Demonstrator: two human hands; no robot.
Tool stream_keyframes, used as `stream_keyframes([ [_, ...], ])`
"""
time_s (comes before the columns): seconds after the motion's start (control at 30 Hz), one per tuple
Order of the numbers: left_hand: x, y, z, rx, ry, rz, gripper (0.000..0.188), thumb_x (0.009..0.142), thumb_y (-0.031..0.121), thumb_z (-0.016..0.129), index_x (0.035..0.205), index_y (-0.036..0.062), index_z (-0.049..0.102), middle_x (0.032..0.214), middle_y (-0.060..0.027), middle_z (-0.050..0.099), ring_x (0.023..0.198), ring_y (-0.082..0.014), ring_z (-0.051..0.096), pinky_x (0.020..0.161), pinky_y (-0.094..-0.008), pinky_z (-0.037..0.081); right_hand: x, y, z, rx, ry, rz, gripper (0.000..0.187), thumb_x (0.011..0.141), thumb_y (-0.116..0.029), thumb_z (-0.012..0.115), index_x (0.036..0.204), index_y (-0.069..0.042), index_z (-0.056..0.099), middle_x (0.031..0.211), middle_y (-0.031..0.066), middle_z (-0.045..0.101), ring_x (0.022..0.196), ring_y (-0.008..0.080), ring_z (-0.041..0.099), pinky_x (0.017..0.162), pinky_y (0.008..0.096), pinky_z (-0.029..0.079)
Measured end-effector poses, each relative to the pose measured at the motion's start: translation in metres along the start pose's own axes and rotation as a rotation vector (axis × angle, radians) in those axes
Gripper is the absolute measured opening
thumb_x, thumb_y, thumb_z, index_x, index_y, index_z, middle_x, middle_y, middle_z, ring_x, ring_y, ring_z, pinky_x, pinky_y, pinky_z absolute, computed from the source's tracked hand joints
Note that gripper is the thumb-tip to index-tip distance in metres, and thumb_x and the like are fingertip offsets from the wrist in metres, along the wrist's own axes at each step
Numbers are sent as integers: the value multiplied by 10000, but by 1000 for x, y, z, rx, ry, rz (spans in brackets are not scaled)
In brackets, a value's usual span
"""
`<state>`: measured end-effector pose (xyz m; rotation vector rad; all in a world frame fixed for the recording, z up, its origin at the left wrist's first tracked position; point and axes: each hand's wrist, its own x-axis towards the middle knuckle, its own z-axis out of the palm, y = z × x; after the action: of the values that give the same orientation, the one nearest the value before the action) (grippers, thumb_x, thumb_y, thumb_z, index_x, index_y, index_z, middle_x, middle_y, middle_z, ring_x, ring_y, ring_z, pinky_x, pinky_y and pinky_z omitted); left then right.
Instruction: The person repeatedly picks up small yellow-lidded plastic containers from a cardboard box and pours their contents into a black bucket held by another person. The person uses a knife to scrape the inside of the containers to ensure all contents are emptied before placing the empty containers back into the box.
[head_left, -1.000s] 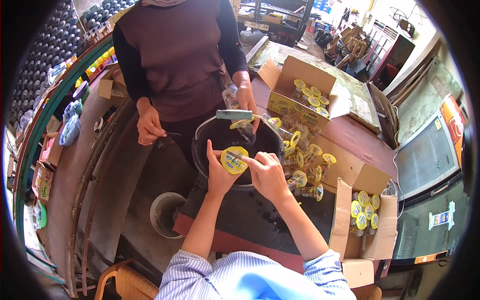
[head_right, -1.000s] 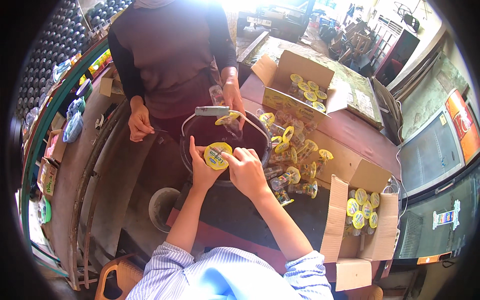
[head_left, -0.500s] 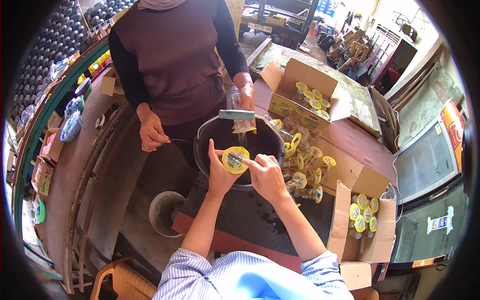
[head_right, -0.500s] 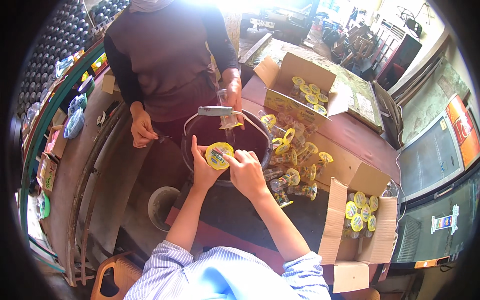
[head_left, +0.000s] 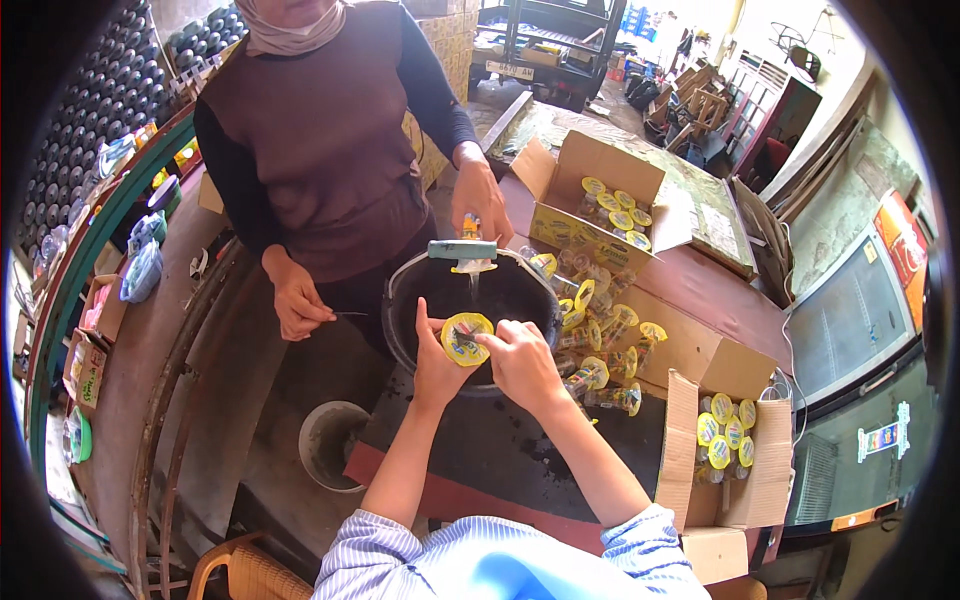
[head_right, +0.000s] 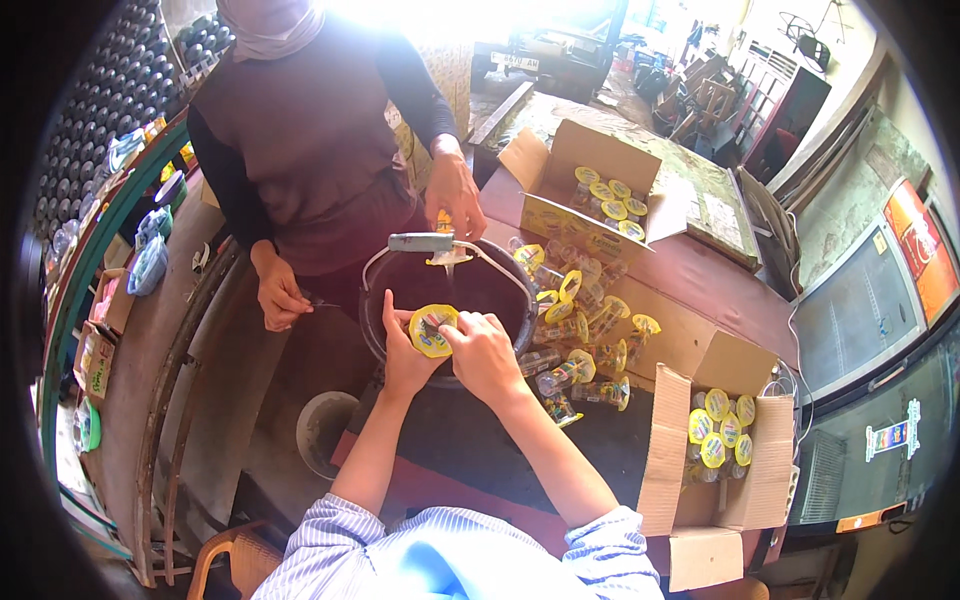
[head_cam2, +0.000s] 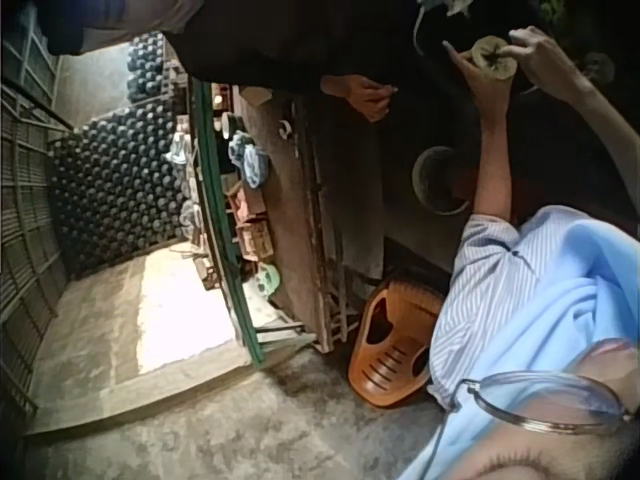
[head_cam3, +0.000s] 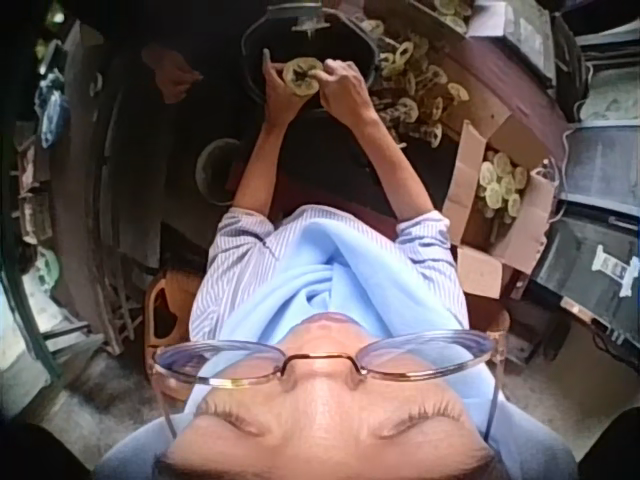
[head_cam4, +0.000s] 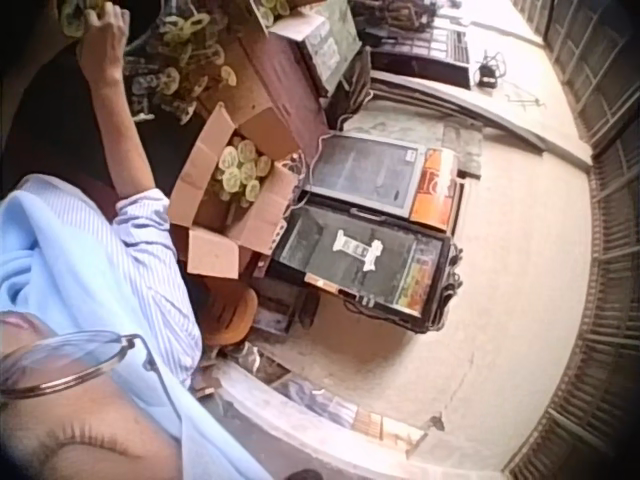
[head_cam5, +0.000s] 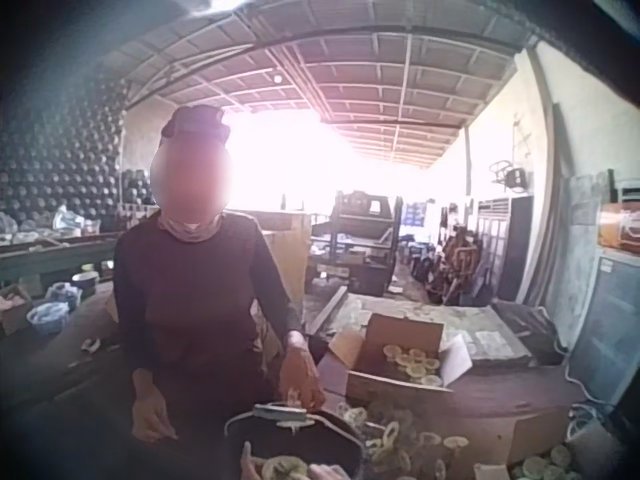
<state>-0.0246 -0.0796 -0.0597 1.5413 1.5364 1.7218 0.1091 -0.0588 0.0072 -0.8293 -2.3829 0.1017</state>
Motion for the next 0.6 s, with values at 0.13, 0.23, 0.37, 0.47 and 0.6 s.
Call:
stream_keyframes([
  [0.13,1,-6,1,-22,-24,1,1121,536,108,798,1315,27,-5,932,-86,456,839,-166,519,768,-283,427,-1,2,-2,5,45,-8,214,646,-9,550,848,-62,594,678,81,473,679,242,501,672,328,396],
  [0.23,0,-5,2,-22,-3,10,1118,539,107,797,1315,26,-5,929,-88,465,837,-167,521,767,-282,427,-2,-2,-7,2,-1,24,218,642,-12,547,851,-53,593,711,88,495,719,241,513,701,332,395],
  [0.37,0,-4,1,-25,-17,20,1118,540,102,796,1315,28,-6,947,-90,455,846,-168,519,769,-282,428,1,-2,-5,-3,-38,29,222,638,-18,541,851,-39,598,768,99,529,777,237,528,751,336,394],
  [0.47,0,-4,2,-24,-15,14,1112,543,94,793,1316,29,-4,951,-89,452,847,-168,517,769,-281,428,-3,1,-1,2,-25,21,225,635,-8,540,849,-38,603,752,94,521,765,233,522,744,335,397],
  [0.6,3,-2,2,-28,30,31,1088,549,114,791,1307,0,19,914,-81,479,826,-175,537,768,-282,431,-12,5,-5,20,20,43,173,674,-5,547,830,-60,599,671,77,480,674,244,503,661,336,402],
])
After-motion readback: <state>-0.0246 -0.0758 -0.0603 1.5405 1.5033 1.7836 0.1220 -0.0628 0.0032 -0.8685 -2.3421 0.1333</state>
